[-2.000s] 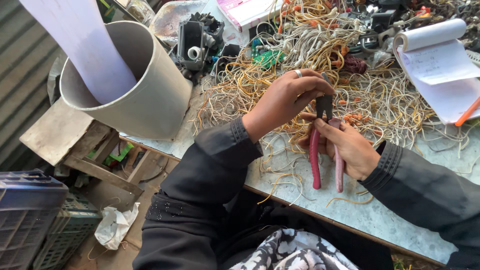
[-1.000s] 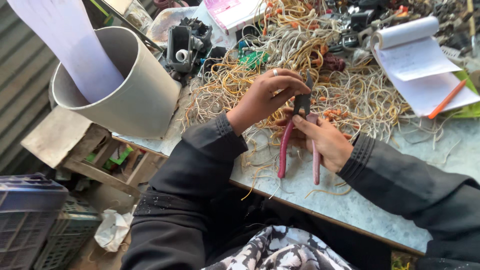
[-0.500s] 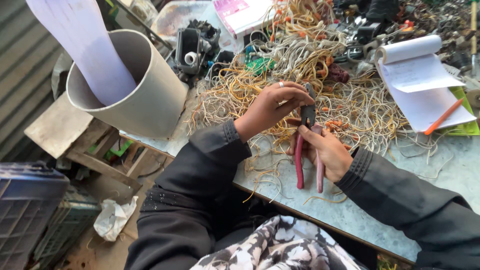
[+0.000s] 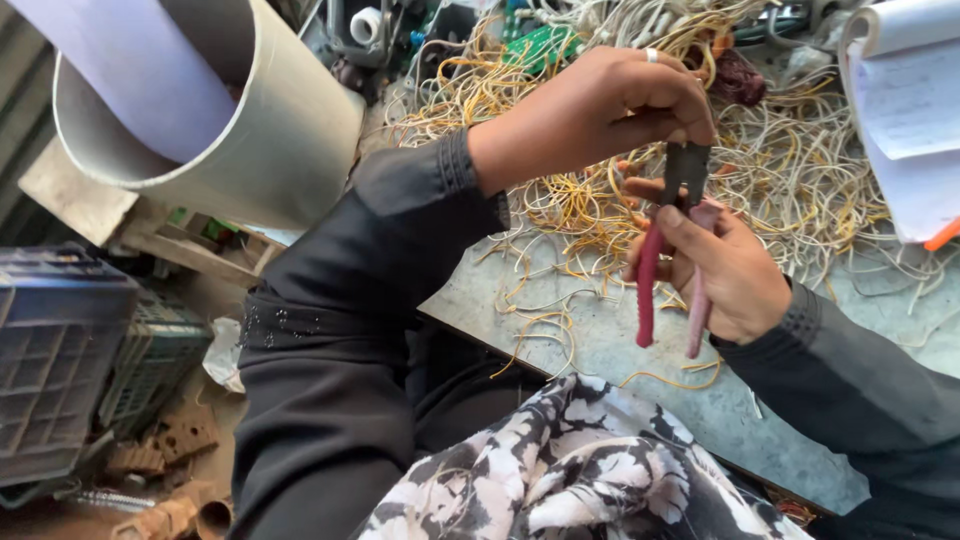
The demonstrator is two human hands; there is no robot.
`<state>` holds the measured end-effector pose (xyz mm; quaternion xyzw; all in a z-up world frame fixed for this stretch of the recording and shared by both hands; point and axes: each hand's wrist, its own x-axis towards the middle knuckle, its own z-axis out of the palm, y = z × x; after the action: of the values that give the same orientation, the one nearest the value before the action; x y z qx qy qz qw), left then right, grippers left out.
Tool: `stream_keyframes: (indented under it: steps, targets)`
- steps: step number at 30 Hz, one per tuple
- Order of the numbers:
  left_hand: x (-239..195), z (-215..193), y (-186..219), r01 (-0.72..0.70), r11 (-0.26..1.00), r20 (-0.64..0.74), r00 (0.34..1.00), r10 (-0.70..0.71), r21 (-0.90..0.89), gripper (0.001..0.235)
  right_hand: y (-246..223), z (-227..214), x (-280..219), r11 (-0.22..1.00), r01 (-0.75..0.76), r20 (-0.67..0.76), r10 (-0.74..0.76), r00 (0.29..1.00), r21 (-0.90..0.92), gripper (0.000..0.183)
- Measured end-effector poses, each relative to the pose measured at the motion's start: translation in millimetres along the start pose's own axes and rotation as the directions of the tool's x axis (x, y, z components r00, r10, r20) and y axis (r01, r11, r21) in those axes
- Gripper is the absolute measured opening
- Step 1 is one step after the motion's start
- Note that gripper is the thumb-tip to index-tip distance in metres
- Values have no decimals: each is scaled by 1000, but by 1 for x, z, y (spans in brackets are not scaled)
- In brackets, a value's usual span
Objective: The person uses pliers to strip insulation from a large pile of tangled wires on a workbench. They repeatedly select individual wires, cut the ends, and pull off the insulation. The person also writes on a notepad with an orange pen during the process.
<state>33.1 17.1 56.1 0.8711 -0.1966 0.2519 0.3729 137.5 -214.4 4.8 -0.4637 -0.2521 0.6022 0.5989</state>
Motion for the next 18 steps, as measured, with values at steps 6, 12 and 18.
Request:
stream_keyframes:
  steps: [6, 12, 18]
  targets:
    - [-27, 11, -8, 6, 999, -113, 993, -11, -45, 12, 8, -3, 10, 994, -112, -45, 112, 993, 12, 49]
    - [-50, 17, -14, 32, 989, -197, 980, -3, 144, 14, 13, -2, 11, 992, -110, -91, 104, 990, -63, 48]
    - [-48, 20, -7, 27, 995, -187, 982, -8, 97, 12, 9, 4, 11, 984, -161, -146, 148, 978, -79, 51]
